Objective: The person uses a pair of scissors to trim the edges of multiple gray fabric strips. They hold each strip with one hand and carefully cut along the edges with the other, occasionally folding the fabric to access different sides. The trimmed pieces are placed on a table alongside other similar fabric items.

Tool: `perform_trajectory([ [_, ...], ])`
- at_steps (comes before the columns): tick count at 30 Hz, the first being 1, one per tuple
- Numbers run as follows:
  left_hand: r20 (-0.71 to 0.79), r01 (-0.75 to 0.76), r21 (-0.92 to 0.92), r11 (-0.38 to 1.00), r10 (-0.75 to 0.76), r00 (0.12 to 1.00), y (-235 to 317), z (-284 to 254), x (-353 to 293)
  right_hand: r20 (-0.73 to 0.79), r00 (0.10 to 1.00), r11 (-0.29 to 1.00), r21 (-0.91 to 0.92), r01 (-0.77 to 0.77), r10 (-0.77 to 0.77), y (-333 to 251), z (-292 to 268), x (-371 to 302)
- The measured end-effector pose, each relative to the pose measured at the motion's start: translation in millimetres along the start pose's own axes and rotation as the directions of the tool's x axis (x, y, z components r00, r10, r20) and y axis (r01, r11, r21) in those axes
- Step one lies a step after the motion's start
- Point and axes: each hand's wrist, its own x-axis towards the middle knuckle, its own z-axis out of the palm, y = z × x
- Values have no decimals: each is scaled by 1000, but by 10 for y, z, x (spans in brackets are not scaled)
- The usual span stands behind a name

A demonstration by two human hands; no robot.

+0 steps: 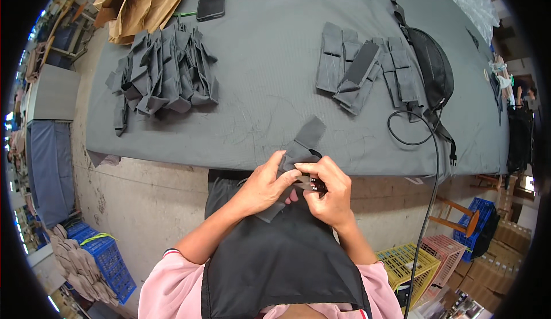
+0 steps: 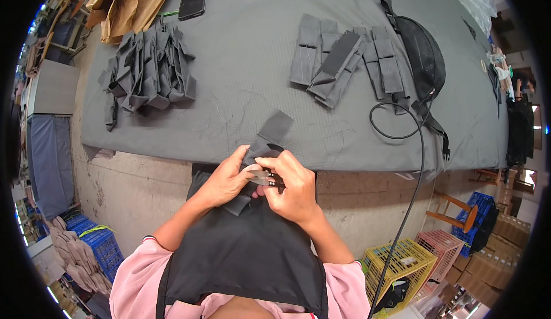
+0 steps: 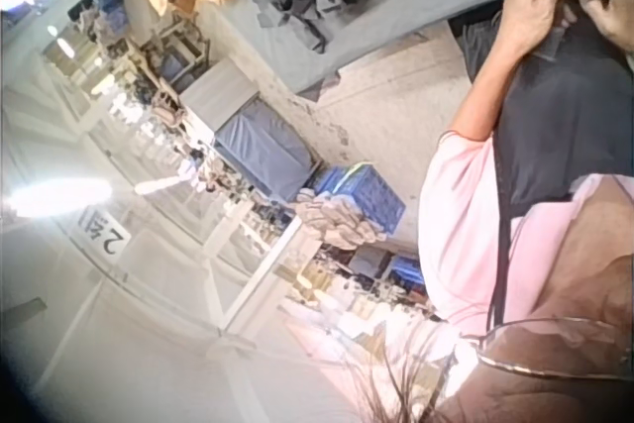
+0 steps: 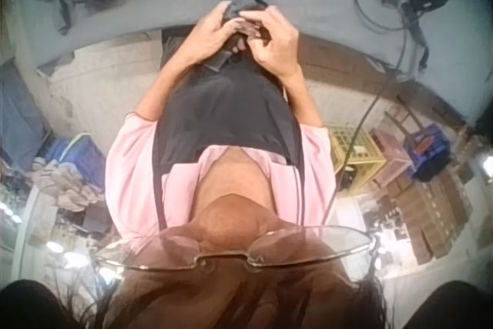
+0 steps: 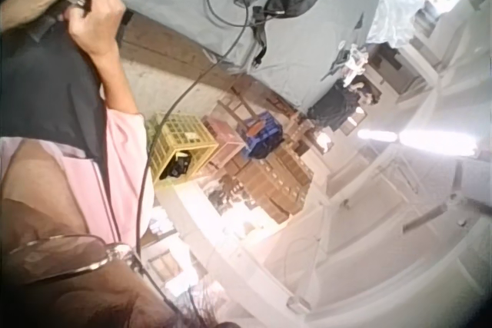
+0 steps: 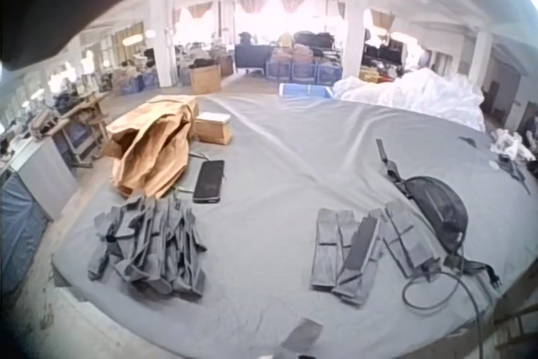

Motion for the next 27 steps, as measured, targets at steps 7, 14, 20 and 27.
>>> perform_trajectory([
  [7,85,108,130,986,-120,989,142,-76,-18,259,903,898,192,-395,342,197,20,212],
  [14,50,126,102,987,-131,990,115,-154,-7,235,970,986,-166,-25,64,19,-222,132],
  [20,-3,72,298,952,-74,997,177,-92,-12,260,965,944,-314,103,-19,-113,-255,176],
  [27,-4,112,352,929,-119,993,207,-84,-2,262,962,912,-369,179,-83,-122,-220,167],
])
